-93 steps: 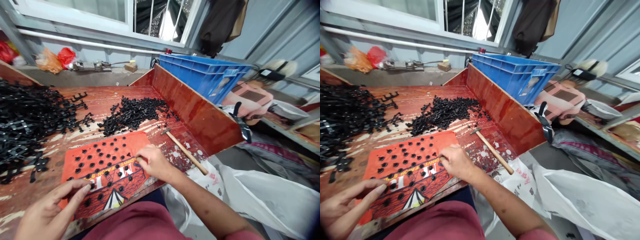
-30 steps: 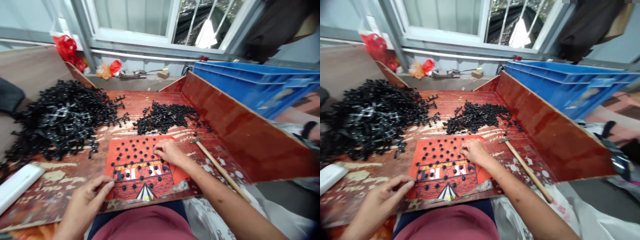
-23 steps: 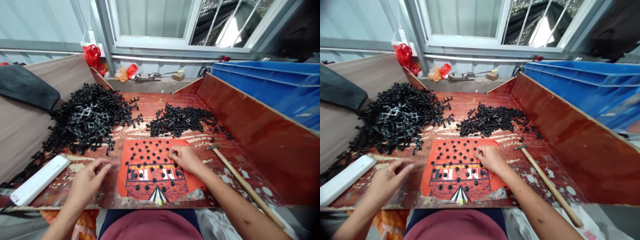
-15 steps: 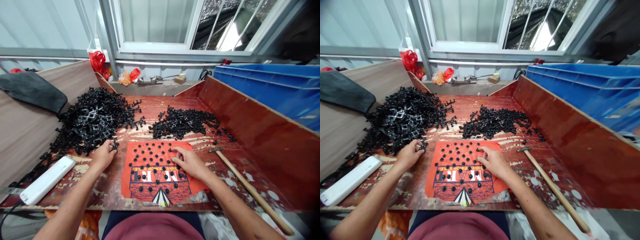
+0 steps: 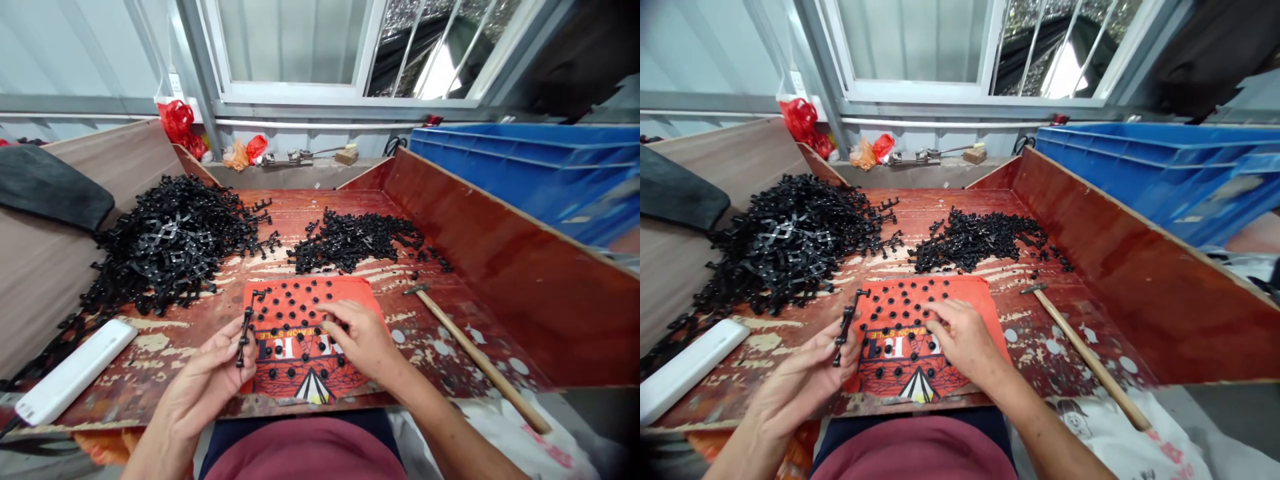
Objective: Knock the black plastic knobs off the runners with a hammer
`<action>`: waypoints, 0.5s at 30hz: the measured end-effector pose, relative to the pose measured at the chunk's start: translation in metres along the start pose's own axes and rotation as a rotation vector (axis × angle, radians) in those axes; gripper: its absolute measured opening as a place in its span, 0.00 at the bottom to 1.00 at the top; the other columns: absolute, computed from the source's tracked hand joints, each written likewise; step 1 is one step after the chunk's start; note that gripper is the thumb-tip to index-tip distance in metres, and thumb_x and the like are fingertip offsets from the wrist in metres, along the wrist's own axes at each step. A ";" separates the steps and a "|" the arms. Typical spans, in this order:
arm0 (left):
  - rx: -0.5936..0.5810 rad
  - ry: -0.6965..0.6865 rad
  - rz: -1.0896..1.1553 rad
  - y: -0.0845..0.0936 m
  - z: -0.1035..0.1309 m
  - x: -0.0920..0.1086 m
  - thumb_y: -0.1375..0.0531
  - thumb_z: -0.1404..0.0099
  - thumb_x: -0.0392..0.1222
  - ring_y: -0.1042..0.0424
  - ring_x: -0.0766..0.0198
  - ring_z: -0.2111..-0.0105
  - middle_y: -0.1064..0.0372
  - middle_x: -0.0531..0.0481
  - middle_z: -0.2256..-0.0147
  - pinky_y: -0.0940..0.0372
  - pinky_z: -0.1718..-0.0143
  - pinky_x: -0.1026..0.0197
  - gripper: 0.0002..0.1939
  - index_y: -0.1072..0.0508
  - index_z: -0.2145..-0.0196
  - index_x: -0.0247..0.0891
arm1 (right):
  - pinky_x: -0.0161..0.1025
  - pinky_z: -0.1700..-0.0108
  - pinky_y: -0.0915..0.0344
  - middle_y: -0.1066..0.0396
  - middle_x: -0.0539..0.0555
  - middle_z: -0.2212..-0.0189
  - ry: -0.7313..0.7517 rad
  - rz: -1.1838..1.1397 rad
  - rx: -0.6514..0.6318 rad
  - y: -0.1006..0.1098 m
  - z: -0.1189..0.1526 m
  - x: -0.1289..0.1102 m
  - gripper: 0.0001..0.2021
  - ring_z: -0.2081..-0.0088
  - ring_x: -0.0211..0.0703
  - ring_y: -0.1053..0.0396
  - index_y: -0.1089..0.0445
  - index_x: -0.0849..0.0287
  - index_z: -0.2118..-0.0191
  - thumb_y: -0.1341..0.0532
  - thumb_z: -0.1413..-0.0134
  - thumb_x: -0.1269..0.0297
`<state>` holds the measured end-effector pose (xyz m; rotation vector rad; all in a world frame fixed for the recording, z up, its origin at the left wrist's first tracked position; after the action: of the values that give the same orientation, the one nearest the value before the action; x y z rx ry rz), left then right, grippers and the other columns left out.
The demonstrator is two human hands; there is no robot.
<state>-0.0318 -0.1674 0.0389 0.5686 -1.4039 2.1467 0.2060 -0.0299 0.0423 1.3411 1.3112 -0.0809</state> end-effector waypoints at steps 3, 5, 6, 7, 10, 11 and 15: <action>-0.110 0.057 0.031 -0.010 0.004 -0.009 0.36 0.43 0.30 0.36 0.67 0.73 0.35 0.50 0.72 0.34 0.72 0.64 0.17 0.26 0.54 0.35 | 0.39 0.58 0.33 0.25 0.52 0.64 -0.039 -0.091 -0.013 -0.005 0.006 -0.009 0.12 0.62 0.44 0.28 0.24 0.54 0.52 0.38 0.39 0.71; -0.144 0.090 0.051 -0.016 0.006 -0.013 0.36 0.44 0.30 0.37 0.67 0.74 0.36 0.51 0.74 0.35 0.74 0.65 0.19 0.26 0.53 0.35 | 0.37 0.59 0.33 0.25 0.51 0.64 -0.070 -0.166 -0.017 -0.007 0.007 -0.015 0.12 0.63 0.42 0.28 0.24 0.54 0.51 0.38 0.39 0.72; -0.144 0.106 0.060 -0.018 0.007 -0.015 0.36 0.44 0.30 0.37 0.68 0.75 0.37 0.51 0.74 0.35 0.74 0.66 0.20 0.26 0.52 0.35 | 0.37 0.60 0.33 0.25 0.50 0.64 -0.074 -0.197 -0.015 -0.007 0.006 -0.018 0.13 0.64 0.41 0.28 0.25 0.54 0.51 0.38 0.39 0.73; -0.134 0.122 0.066 -0.019 0.008 -0.017 0.36 0.44 0.30 0.37 0.68 0.75 0.36 0.51 0.74 0.35 0.75 0.66 0.21 0.27 0.51 0.35 | 0.36 0.60 0.33 0.26 0.50 0.64 -0.069 -0.217 -0.006 -0.008 0.006 -0.023 0.14 0.64 0.40 0.29 0.25 0.54 0.50 0.39 0.39 0.73; -0.028 0.144 0.071 -0.019 0.010 -0.024 0.37 0.43 0.28 0.32 0.68 0.75 0.32 0.50 0.72 0.32 0.73 0.66 0.20 0.27 0.52 0.37 | 0.38 0.58 0.33 0.26 0.51 0.63 -0.009 -0.199 0.042 -0.008 0.002 -0.037 0.15 0.63 0.41 0.29 0.26 0.54 0.49 0.39 0.39 0.73; 0.024 0.138 0.072 -0.017 0.011 -0.026 0.37 0.43 0.27 0.30 0.67 0.74 0.31 0.50 0.71 0.30 0.72 0.66 0.20 0.27 0.53 0.38 | 0.39 0.57 0.33 0.26 0.52 0.63 0.017 -0.182 0.053 -0.009 0.002 -0.041 0.14 0.62 0.42 0.29 0.26 0.54 0.49 0.39 0.39 0.72; 0.118 0.112 0.074 -0.016 0.013 -0.032 0.36 0.42 0.27 0.25 0.63 0.67 0.26 0.47 0.66 0.25 0.64 0.60 0.15 0.25 0.57 0.37 | 0.39 0.57 0.32 0.24 0.53 0.61 0.087 -0.181 0.005 -0.014 0.007 -0.053 0.11 0.60 0.43 0.28 0.25 0.54 0.51 0.41 0.36 0.71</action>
<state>0.0040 -0.1804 0.0362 0.4383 -1.2634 2.2941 0.1818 -0.0720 0.0681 1.2394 1.5055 -0.1515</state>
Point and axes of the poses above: each hand's wrist, its own z-axis away from the middle knuckle, its own y-axis out of the back of the hand, x = y × z, the point moved 1 cm from there along -z, towards the middle knuckle
